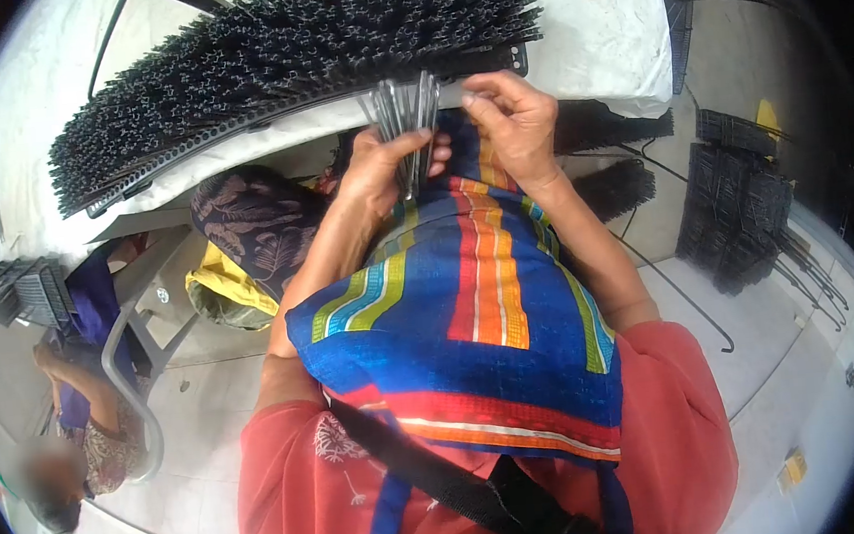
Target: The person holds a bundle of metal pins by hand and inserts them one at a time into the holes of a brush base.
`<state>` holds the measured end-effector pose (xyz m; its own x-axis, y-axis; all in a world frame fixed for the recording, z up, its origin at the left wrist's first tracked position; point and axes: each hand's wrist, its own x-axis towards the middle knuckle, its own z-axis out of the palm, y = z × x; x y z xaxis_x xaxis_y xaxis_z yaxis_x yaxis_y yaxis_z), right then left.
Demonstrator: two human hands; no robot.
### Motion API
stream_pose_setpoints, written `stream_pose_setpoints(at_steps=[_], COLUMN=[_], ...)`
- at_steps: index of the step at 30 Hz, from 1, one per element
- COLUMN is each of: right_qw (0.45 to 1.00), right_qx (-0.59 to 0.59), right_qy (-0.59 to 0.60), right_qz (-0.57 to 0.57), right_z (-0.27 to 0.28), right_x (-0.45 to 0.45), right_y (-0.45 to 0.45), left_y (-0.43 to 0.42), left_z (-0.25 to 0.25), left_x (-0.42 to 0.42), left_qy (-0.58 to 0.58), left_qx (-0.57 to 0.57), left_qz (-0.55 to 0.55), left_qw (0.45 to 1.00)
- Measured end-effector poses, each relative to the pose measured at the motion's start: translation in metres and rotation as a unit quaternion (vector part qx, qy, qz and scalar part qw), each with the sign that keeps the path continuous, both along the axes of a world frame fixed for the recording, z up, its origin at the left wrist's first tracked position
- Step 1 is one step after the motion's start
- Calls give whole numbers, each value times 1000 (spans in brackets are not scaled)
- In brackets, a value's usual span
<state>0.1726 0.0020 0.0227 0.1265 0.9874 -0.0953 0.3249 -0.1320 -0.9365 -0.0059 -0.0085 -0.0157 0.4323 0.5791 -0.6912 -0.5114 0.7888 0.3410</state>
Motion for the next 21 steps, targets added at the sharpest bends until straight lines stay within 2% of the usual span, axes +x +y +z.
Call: stream_pose_setpoints(at_steps=[3, 5, 7, 9, 11, 13, 15, 21], right_qw=[1000, 1000, 985, 983, 962, 955, 924, 917], right_qx=[-2, -16, -161, -170, -232, -235, -282, -272], right_qy=[-28, -7, 46, 57, 143, 182, 258, 293], right_qz=[3, 1, 34, 43, 2, -16, -19, -6], right_z=[-4, -13, -12, -11, -8, -8, -4, -9], right_x=[-2, -1, -1, -4, -8, -11, -12, -13], right_y=[-3, -1, 0, 1, 2, 3, 3, -3], left_y=[-8, -8, -8, -11, -12, -12, -14, -14], left_z=[19, 16, 12, 11, 10, 8, 9, 16], left_x=[-2, -1, -1, -1, -1, -1, -1, -3], left_qy=[3, 6, 0, 6, 4, 2, -13, -1], left_qx=[24, 38, 28, 28, 29, 33, 57, 36], left_qz=[-23, -9, -8, -8, -8, -9, -10, -31], left_qw=[999, 999, 1000, 1000, 1000, 999, 998, 999])
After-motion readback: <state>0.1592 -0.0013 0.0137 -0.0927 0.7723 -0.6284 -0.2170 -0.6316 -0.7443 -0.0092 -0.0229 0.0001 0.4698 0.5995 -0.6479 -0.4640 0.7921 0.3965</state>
